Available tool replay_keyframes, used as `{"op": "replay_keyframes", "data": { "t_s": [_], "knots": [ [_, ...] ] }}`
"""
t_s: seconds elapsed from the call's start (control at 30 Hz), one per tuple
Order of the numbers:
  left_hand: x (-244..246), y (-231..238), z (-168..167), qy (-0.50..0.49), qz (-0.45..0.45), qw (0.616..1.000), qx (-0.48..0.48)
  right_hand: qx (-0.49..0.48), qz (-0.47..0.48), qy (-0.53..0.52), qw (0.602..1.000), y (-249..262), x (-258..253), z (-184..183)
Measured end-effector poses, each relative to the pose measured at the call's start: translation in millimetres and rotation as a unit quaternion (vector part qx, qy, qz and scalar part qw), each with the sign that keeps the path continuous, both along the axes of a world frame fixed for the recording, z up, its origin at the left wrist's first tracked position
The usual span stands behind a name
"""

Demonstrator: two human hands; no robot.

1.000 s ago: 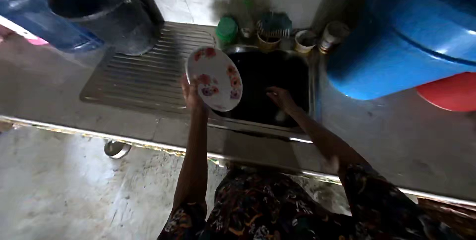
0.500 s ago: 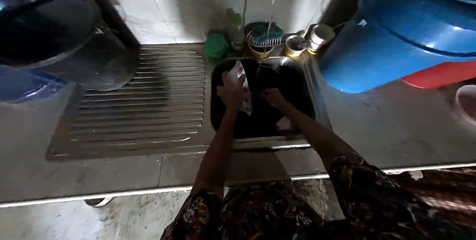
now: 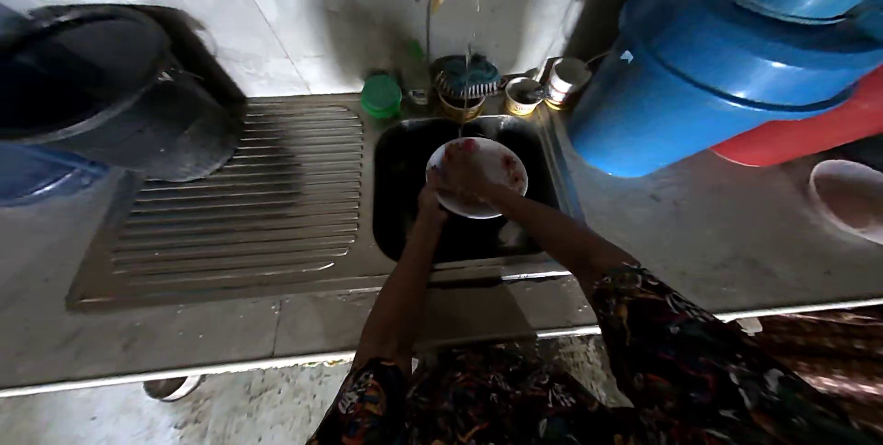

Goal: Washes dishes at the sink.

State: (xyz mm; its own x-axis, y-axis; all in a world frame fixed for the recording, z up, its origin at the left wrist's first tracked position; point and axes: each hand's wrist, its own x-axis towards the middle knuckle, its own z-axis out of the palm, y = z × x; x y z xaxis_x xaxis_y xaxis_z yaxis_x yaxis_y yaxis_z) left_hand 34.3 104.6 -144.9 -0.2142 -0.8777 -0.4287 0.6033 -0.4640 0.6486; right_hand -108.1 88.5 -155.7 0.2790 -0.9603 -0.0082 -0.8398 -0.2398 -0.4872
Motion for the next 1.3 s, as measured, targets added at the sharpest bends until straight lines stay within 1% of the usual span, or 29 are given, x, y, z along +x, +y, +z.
{"op": "replay_keyframes", "data": {
  "t_s": [0.03, 0.07, 0.1, 0.13, 0.17, 0.2, 0.27, 0.3, 0.33, 0.37, 0.4, 0.43, 0.47, 0.5, 0.57, 0.6, 0.67, 0.7, 0.77, 0.83, 0.9, 0.93, 1.0, 1.07, 1.1, 1.2, 1.23, 1.27, 1.3],
  "knots": [
    [3, -2, 1, -0.001, 0.009, 1.000, -0.019, 0.038, 0.057, -0.014, 0.998, 5, 10, 8],
    [9, -2, 4, -0.003, 0.018, 0.999, -0.033, 0.082, 0.124, 0.010, 0.989, 12, 13, 22],
    [16, -1, 8, -0.007, 0.031, 0.999, -0.041, 0.105, 0.176, 0.063, 0.977, 20, 10, 35],
    [21, 1, 9, -0.018, 0.039, 0.998, -0.043, 0.113, 0.185, 0.102, 0.971, 24, 0, 39],
    [23, 4, 8, -0.027, 0.047, 0.998, -0.040, 0.099, 0.152, 0.122, 0.976, 24, -10, 37],
    [23, 9, 6, -0.030, 0.044, 0.998, -0.043, 0.092, 0.085, 0.107, 0.986, 24, -15, 34],
    [16, 16, 6, -0.023, 0.028, 0.998, -0.055, 0.059, -0.008, 0.049, 0.997, 22, -9, 28],
    [12, 15, 8, -0.012, 0.027, 0.998, -0.055, 0.042, -0.022, 0.005, 0.999, 25, 4, 29],
    [10, 13, 6, -0.003, 0.032, 0.998, -0.049, 0.050, 0.004, -0.035, 0.998, 31, 17, 33],
    [11, 11, 2, -0.001, 0.039, 0.998, -0.042, 0.119, 0.060, -0.028, 0.991, 38, 30, 52],
    [14, 10, -3, -0.003, 0.044, 0.998, -0.044, 0.158, 0.120, -0.031, 0.980, 44, 36, 61],
    [19, 8, -7, -0.012, 0.048, 0.997, -0.052, 0.175, 0.164, -0.032, 0.970, 50, 30, 60],
    [24, 4, -11, -0.009, 0.040, 0.997, -0.070, 0.164, 0.190, 0.001, 0.968, 57, 16, 54],
    [28, 2, -13, -0.009, 0.038, 0.996, -0.080, 0.131, 0.192, 0.050, 0.971, 65, -2, 43],
    [30, 4, -13, -0.026, 0.026, 0.994, -0.103, 0.045, 0.140, 0.090, 0.985, 79, -47, 25],
    [28, 6, -13, -0.037, 0.017, 0.992, -0.120, 0.015, 0.078, 0.090, 0.993, 82, -69, 18],
    [21, 14, -14, -0.055, -0.002, 0.987, -0.151, 0.029, -0.072, 0.038, 0.996, 85, -92, 16],
    [15, 17, -13, -0.067, 0.002, 0.985, -0.162, 0.033, -0.147, -0.024, 0.988, 88, -94, 22],
    [4, 28, -4, -0.109, 0.011, 0.978, -0.177, 0.015, -0.191, -0.090, 0.977, 98, -88, 33],
    [-6, 35, 9, -0.122, 0.014, 0.972, -0.200, 0.014, -0.269, -0.164, 0.949, 105, -83, 32],
    [-12, 38, 16, -0.129, 0.017, 0.963, -0.238, 0.080, -0.367, -0.254, 0.891, 108, -81, 25],
    [-15, 41, 21, -0.139, 0.019, 0.957, -0.252, 0.131, -0.381, -0.282, 0.871, 111, -80, 25],
    [-20, 48, 31, -0.157, 0.014, 0.946, -0.283, 0.221, -0.370, -0.333, 0.839, 122, -79, 30],
    [-25, 56, 37, -0.166, 0.014, 0.934, -0.316, 0.259, -0.364, -0.418, 0.791, 127, -83, 31],
    [-26, 60, 36, -0.168, 0.016, 0.925, -0.340, 0.266, -0.356, -0.451, 0.774, 127, -87, 27],
    [-23, 66, 23, -0.179, 0.023, 0.891, -0.416, 0.268, -0.382, -0.464, 0.753, 121, -95, 17],
    [-21, 67, 19, -0.186, 0.022, 0.885, -0.425, 0.252, -0.391, -0.463, 0.755, 121, -95, 18],
    [-18, 68, 16, -0.199, 0.019, 0.886, -0.418, 0.227, -0.390, -0.467, 0.760, 121, -97, 19],
    [-13, 69, 15, -0.219, 0.017, 0.894, -0.390, 0.197, -0.386, -0.465, 0.772, 121, -97, 24]
  ]
}}
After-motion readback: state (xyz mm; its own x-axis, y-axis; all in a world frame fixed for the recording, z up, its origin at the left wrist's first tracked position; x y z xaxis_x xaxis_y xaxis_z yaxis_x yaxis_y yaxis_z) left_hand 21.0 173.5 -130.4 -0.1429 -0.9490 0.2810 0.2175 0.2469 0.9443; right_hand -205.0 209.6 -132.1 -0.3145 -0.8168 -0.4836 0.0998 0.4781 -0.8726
